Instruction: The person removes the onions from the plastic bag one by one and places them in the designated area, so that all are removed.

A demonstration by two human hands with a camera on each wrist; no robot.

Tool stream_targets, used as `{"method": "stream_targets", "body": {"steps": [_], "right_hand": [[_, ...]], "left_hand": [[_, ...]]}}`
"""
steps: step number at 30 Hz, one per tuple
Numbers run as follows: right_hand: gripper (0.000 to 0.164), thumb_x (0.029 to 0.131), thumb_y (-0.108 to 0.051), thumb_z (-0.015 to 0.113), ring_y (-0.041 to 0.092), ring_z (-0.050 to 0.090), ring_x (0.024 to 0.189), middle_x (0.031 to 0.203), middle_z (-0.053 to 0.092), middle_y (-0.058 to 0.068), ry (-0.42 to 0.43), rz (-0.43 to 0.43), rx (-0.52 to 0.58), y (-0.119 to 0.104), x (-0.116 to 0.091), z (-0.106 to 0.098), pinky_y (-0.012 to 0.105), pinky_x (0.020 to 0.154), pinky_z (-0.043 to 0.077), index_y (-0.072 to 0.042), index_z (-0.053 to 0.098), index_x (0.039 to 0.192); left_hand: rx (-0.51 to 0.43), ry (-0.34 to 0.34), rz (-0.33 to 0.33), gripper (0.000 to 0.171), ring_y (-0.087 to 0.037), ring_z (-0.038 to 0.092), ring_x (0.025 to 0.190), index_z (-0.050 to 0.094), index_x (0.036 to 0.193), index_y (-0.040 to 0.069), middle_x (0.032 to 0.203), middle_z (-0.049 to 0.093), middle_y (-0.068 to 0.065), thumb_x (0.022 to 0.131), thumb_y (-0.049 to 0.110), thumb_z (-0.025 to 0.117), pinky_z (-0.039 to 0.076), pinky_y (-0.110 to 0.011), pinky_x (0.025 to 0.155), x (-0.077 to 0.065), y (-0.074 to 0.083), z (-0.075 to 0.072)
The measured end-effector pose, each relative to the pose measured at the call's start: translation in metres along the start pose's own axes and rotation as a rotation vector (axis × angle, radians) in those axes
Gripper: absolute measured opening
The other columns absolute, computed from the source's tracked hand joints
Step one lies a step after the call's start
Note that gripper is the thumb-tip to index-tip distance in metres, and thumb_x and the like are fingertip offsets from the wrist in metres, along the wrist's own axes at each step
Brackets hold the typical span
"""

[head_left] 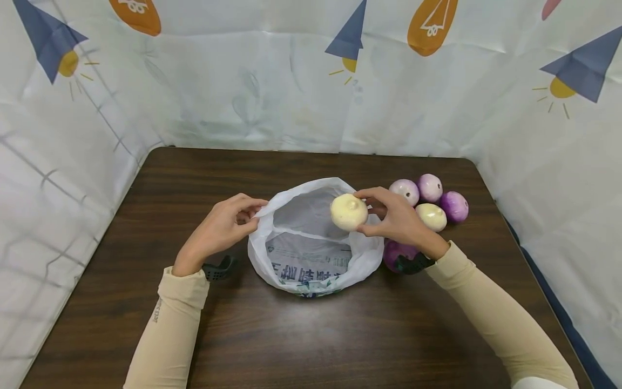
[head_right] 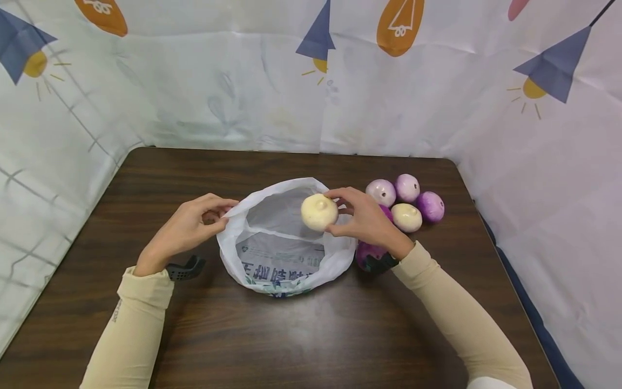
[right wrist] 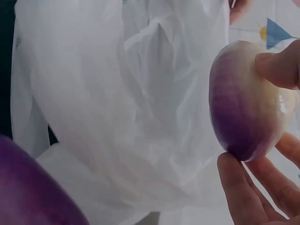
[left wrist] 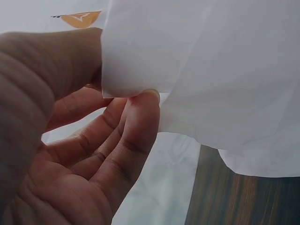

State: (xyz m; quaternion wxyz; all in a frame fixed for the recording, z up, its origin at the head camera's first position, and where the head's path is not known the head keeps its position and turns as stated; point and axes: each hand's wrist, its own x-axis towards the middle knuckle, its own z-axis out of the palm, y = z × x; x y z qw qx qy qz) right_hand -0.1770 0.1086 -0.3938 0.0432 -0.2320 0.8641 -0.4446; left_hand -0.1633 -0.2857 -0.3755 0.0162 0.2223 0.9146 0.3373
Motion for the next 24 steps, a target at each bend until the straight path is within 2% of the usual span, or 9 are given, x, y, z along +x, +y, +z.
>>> {"method": "stream_targets", "body": {"steps": [8,12,19,24], "right_hand": [[0.066,0.075,-0.016,0.092,0.019,0.069,0.114,0.13,0.067,-0.002,0.05,-0.001,-0.001,0.003,-0.012,-0.011,0.047,0.095,0.061,-0.022,0.065,0.135],[0.067,0.073,-0.014,0.093,0.021,0.069,0.112,0.127,0.068,-0.002,0.086,-0.018,-0.037,0.003,-0.018,-0.016,0.048,0.093,0.061,-0.019,0.066,0.134],[0.068,0.073,-0.011,0.093,0.027,0.07,0.115,0.131,0.067,0.003,0.117,-0.005,-0.03,0.007,-0.029,-0.027,0.041,0.098,0.059,-0.014,0.065,0.134],[0.067,0.073,-0.014,0.094,0.03,0.072,0.112,0.131,0.068,0.006,0.164,0.011,-0.087,0.01,-0.038,-0.036,0.045,0.096,0.059,-0.014,0.066,0.133]], "left_hand": [[0.012,-0.001,-0.011,0.038,-0.015,0.063,0.091,0.069,0.131,0.007,0.106,0.068,-0.005,0.094,0.005,0.064,0.055,-0.021,0.08,0.0,0.0,0.002],[0.016,-0.005,-0.014,0.038,-0.016,0.063,0.091,0.069,0.132,0.007,0.106,0.068,-0.005,0.094,0.005,0.064,0.055,-0.021,0.08,0.0,-0.001,0.002],[0.017,-0.001,-0.009,0.039,-0.016,0.063,0.091,0.069,0.132,0.007,0.107,0.068,-0.006,0.094,0.003,0.064,0.055,-0.019,0.081,-0.001,-0.002,0.003],[0.02,0.011,0.002,0.039,-0.016,0.062,0.09,0.069,0.131,0.006,0.105,0.068,-0.006,0.092,0.002,0.065,0.054,-0.019,0.078,0.001,-0.001,0.003]]}}
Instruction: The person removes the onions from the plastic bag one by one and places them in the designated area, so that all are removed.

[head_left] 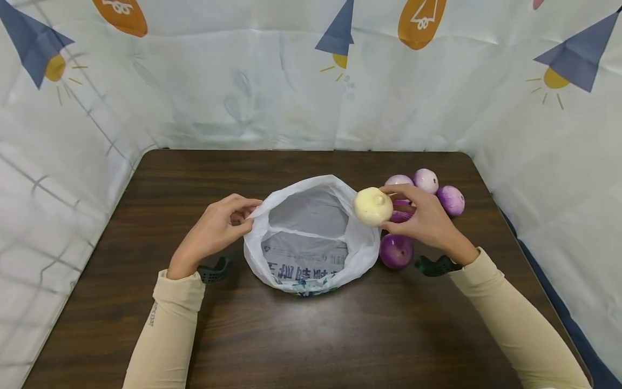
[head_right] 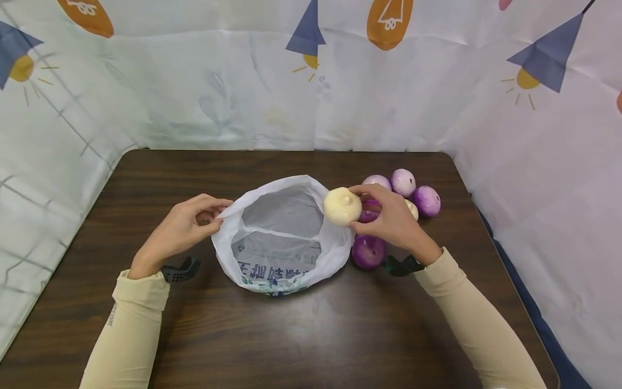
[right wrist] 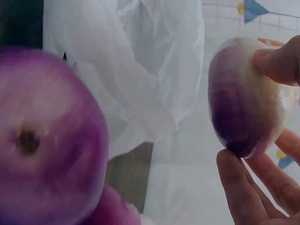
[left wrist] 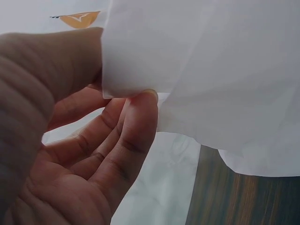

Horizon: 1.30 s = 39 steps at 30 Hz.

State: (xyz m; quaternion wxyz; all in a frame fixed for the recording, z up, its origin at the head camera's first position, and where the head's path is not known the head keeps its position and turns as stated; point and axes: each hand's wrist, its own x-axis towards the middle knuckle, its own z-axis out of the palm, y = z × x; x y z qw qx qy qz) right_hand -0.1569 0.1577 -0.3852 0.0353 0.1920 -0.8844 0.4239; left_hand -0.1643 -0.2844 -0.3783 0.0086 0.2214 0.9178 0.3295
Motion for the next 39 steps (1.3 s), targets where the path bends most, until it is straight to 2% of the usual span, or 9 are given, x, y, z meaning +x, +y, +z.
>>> {"method": "stream_targets", "body": {"steps": [3,5,10,13,18,23,28,34,39], "right_hand": [[0.068,0.073,-0.015,0.094,0.028,0.071,0.111,0.129,0.069,0.006,0.015,0.045,-0.021,0.002,-0.006,-0.006,0.046,0.096,0.058,-0.016,0.065,0.134],[0.068,0.074,-0.014,0.094,0.024,0.07,0.111,0.13,0.068,0.005,0.019,0.086,-0.015,0.004,-0.01,-0.01,0.043,0.097,0.058,-0.017,0.065,0.135],[0.068,0.075,-0.012,0.092,0.003,0.065,0.113,0.135,0.064,0.001,0.035,0.147,0.034,0.007,-0.02,-0.02,0.02,0.096,0.057,-0.015,0.064,0.137],[0.067,0.075,-0.007,0.091,-0.006,0.064,0.112,0.133,0.063,-0.002,0.058,0.144,0.07,0.011,-0.026,-0.025,0.011,0.092,0.055,-0.013,0.064,0.136],[0.067,0.074,-0.003,0.091,-0.008,0.064,0.105,0.123,0.062,-0.012,0.091,0.105,0.043,0.02,-0.034,-0.031,0.01,0.087,0.056,-0.013,0.065,0.135],[0.068,0.073,-0.002,0.091,-0.006,0.065,0.101,0.123,0.061,-0.018,0.106,0.095,0.014,0.029,-0.044,-0.034,0.008,0.086,0.055,-0.014,0.066,0.134],[0.068,0.073,-0.002,0.091,-0.008,0.063,0.105,0.124,0.06,-0.021,0.116,0.103,0.001,0.038,-0.053,-0.038,0.004,0.089,0.052,-0.013,0.065,0.135],[0.066,0.077,0.0,0.088,-0.013,0.065,0.106,0.129,0.06,-0.023,0.114,0.12,0.034,0.052,-0.07,-0.043,0.006,0.089,0.053,-0.009,0.062,0.137],[0.065,0.078,-0.006,0.089,-0.018,0.063,0.107,0.128,0.059,-0.024,0.106,0.186,-0.005,0.062,-0.086,-0.044,0.006,0.088,0.053,-0.013,0.061,0.137]], "left_hand": [[-0.001,0.007,0.007,0.04,-0.016,0.061,0.089,0.069,0.131,0.005,0.105,0.067,-0.006,0.092,0.002,0.067,0.053,-0.019,0.077,0.0,0.0,0.0],[-0.001,0.009,0.009,0.04,-0.016,0.061,0.088,0.069,0.131,0.005,0.105,0.067,-0.006,0.091,0.001,0.067,0.053,-0.019,0.077,0.001,0.001,0.0],[0.001,0.01,0.009,0.04,-0.015,0.06,0.089,0.069,0.131,0.005,0.105,0.067,-0.006,0.091,0.001,0.067,0.053,-0.02,0.077,0.0,0.002,0.0],[-0.001,0.008,0.009,0.04,-0.015,0.061,0.089,0.069,0.131,0.005,0.104,0.067,-0.006,0.092,0.001,0.067,0.054,-0.021,0.078,0.0,0.002,-0.001],[-0.007,0.006,0.008,0.04,-0.015,0.06,0.089,0.069,0.131,0.005,0.103,0.066,-0.006,0.092,0.001,0.067,0.054,-0.019,0.079,-0.001,0.001,-0.001],[-0.008,0.011,0.012,0.039,-0.014,0.06,0.088,0.07,0.13,0.006,0.103,0.066,-0.005,0.092,0.0,0.066,0.054,-0.018,0.079,-0.001,0.001,0.0],[0.012,0.028,0.035,0.038,-0.011,0.06,0.086,0.07,0.129,0.006,0.101,0.067,-0.004,0.092,0.0,0.067,0.055,-0.02,0.077,0.0,0.001,0.0],[0.019,0.039,0.048,0.039,-0.009,0.06,0.085,0.071,0.127,0.006,0.1,0.068,-0.004,0.09,-0.002,0.066,0.054,-0.016,0.076,0.002,0.001,0.0],[0.012,0.02,0.036,0.038,-0.01,0.061,0.086,0.071,0.128,0.006,0.103,0.069,-0.006,0.091,-0.001,0.065,0.053,-0.014,0.077,0.001,0.002,0.0]]}}
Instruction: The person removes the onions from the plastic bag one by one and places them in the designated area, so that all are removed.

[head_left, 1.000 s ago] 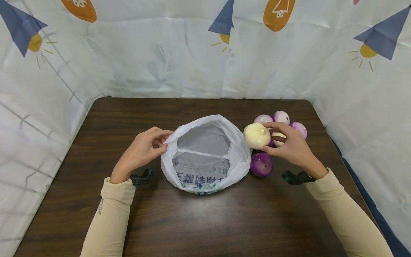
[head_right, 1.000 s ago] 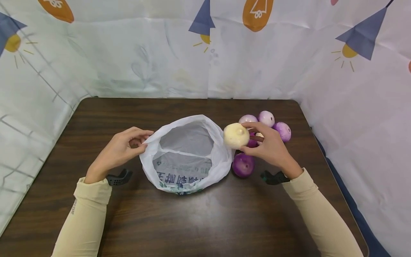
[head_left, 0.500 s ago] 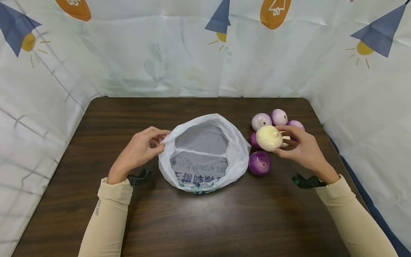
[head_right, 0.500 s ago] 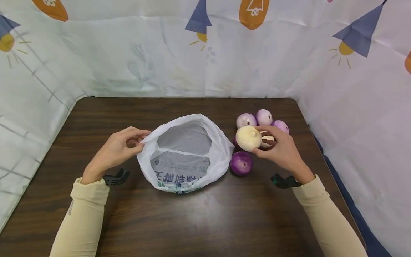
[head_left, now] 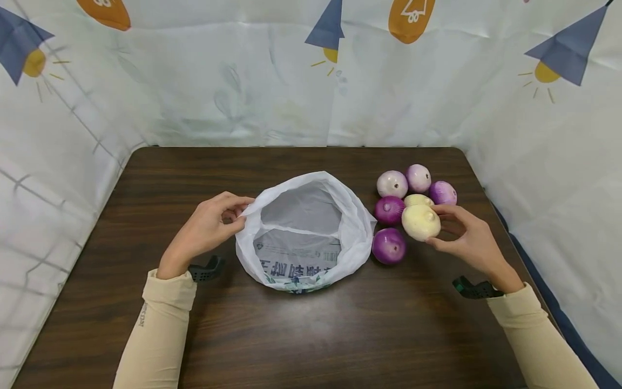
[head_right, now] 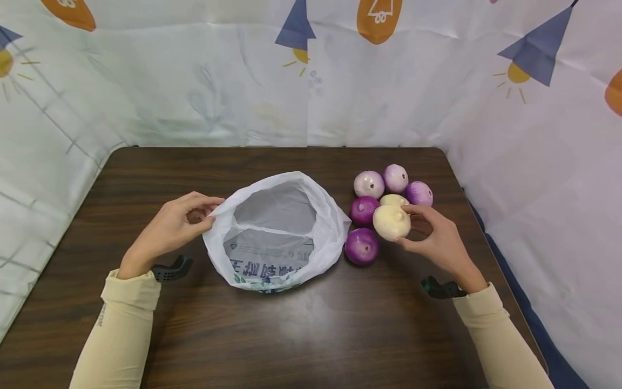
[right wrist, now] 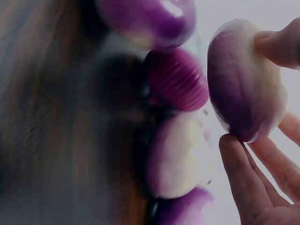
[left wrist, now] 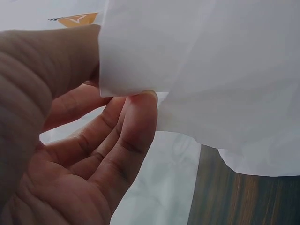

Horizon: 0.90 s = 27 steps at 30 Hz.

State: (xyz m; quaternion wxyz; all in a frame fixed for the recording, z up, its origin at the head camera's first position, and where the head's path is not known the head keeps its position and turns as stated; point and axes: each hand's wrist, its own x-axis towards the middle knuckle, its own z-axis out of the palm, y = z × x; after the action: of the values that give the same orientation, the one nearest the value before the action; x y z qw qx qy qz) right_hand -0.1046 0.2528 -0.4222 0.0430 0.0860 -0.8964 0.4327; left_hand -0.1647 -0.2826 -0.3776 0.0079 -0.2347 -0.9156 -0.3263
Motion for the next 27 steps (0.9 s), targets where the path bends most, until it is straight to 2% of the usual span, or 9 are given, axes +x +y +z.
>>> {"method": "stream_targets", "body": {"steps": [6,15,22,27], "right_hand": [[0.066,0.078,-0.011,0.09,-0.019,0.061,0.108,0.129,0.061,-0.015,-0.006,0.048,-0.018,0.013,-0.011,0.005,0.006,0.089,0.052,-0.018,0.062,0.138],[0.067,0.078,-0.014,0.09,-0.022,0.057,0.108,0.133,0.063,0.006,-0.037,0.004,-0.076,0.029,-0.021,0.015,0.002,0.09,0.05,-0.014,0.061,0.138],[0.065,0.08,-0.02,0.09,-0.02,0.056,0.105,0.133,0.065,0.01,-0.061,0.015,-0.081,0.039,-0.023,0.026,0.001,0.09,0.048,-0.013,0.061,0.138],[0.064,0.081,-0.021,0.089,-0.02,0.055,0.106,0.133,0.064,0.01,-0.065,0.035,-0.086,0.042,-0.027,0.03,0.001,0.089,0.048,-0.012,0.061,0.138]], "left_hand": [[0.004,0.003,-0.008,0.038,-0.009,0.061,0.086,0.071,0.128,0.006,0.105,0.07,-0.006,0.091,0.0,0.066,0.052,-0.013,0.077,-0.003,-0.003,-0.003],[0.009,-0.003,-0.012,0.037,-0.012,0.063,0.087,0.071,0.129,0.005,0.106,0.07,-0.008,0.092,0.001,0.067,0.052,-0.014,0.076,-0.004,-0.005,-0.002],[0.011,0.003,-0.02,0.037,-0.011,0.062,0.089,0.07,0.13,0.006,0.106,0.07,-0.007,0.093,0.004,0.067,0.052,-0.013,0.077,-0.008,-0.007,-0.003],[0.017,-0.005,-0.025,0.037,-0.012,0.062,0.09,0.07,0.131,0.008,0.108,0.07,-0.006,0.094,0.006,0.068,0.053,-0.016,0.078,-0.011,-0.012,0.002]]}}
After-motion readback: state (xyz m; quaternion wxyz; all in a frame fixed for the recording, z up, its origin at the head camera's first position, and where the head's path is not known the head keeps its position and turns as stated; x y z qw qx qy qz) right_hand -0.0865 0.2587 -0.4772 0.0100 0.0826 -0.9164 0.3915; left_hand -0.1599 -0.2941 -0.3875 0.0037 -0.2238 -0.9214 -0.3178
